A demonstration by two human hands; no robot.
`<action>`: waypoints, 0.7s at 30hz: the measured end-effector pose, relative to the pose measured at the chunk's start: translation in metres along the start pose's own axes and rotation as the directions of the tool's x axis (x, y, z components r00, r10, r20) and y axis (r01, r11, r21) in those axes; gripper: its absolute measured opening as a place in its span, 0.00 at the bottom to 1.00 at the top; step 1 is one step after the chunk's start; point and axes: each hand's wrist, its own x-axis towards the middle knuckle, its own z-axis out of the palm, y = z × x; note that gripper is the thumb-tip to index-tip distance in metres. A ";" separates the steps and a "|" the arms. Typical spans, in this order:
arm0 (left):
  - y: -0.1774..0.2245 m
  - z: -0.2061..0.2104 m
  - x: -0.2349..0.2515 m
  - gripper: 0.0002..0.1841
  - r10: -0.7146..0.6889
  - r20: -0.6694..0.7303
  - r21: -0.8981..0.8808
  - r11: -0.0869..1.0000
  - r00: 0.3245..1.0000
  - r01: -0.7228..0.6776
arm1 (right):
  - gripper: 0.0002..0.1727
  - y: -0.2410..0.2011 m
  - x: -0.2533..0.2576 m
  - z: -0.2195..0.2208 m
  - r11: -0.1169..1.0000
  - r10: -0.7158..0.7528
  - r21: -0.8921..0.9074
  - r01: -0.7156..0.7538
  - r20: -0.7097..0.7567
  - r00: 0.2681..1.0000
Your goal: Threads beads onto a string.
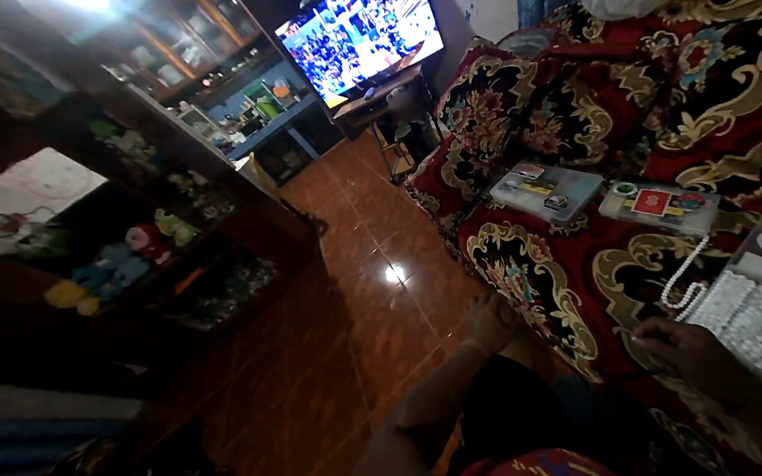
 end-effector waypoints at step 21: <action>0.167 -0.082 -0.044 0.21 0.690 -0.445 -0.445 0.383 0.571 -0.809 | 0.09 -0.061 -0.017 -0.019 0.986 -0.063 0.154 0.070 -0.046 0.997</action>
